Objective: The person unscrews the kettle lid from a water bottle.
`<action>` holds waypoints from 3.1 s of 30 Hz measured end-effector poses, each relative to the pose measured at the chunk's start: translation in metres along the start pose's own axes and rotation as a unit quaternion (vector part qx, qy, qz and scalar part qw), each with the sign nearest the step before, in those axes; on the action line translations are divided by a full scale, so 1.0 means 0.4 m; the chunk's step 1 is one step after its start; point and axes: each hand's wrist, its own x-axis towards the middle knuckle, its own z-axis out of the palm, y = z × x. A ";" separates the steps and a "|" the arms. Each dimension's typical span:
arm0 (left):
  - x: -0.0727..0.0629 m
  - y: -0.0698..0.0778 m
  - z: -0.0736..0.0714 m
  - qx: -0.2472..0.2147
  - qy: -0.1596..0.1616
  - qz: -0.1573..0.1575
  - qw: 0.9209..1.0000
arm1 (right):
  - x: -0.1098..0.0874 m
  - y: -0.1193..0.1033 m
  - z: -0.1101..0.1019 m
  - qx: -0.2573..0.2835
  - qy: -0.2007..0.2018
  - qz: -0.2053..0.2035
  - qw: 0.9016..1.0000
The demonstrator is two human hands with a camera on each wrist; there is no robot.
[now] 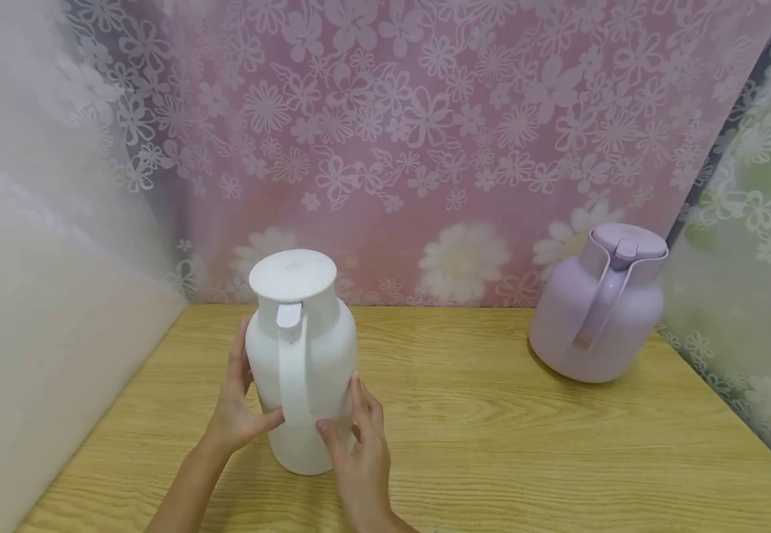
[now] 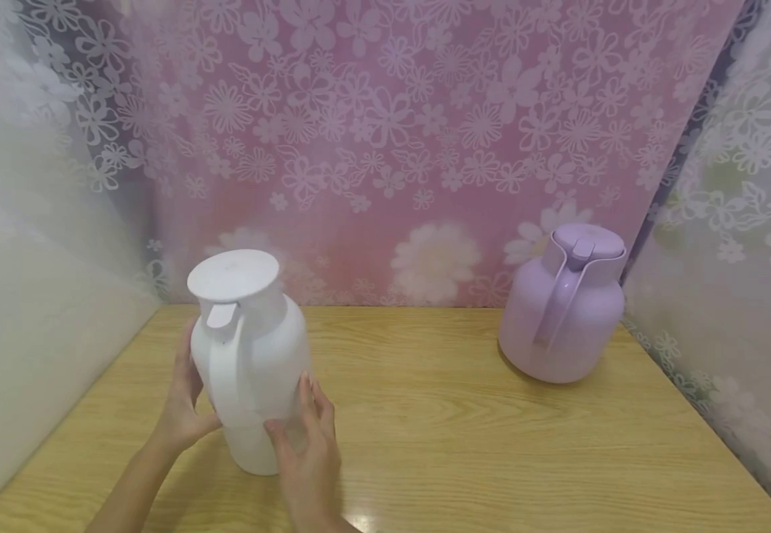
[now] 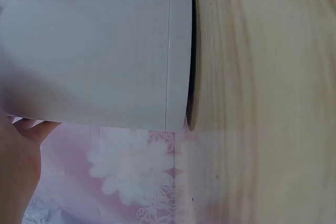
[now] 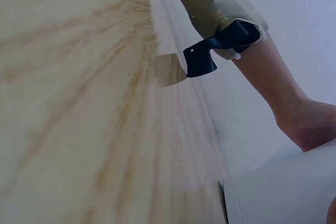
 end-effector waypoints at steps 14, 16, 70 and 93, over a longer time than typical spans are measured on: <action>-0.010 -0.019 -0.001 -0.010 0.002 0.019 1.000 | -0.001 0.004 -0.004 -0.022 -0.007 -0.011 1.000; -0.010 -0.020 0.000 -0.012 0.001 0.020 1.000 | 0.000 0.004 -0.005 -0.022 -0.006 -0.013 1.000; 0.025 0.043 -0.023 -0.004 0.064 -0.067 0.996 | 0.062 -0.124 -0.065 0.156 -0.093 -0.218 0.959; 0.301 0.220 -0.062 0.241 -0.099 0.127 0.957 | 0.117 -0.243 -0.037 0.232 -0.304 0.000 0.924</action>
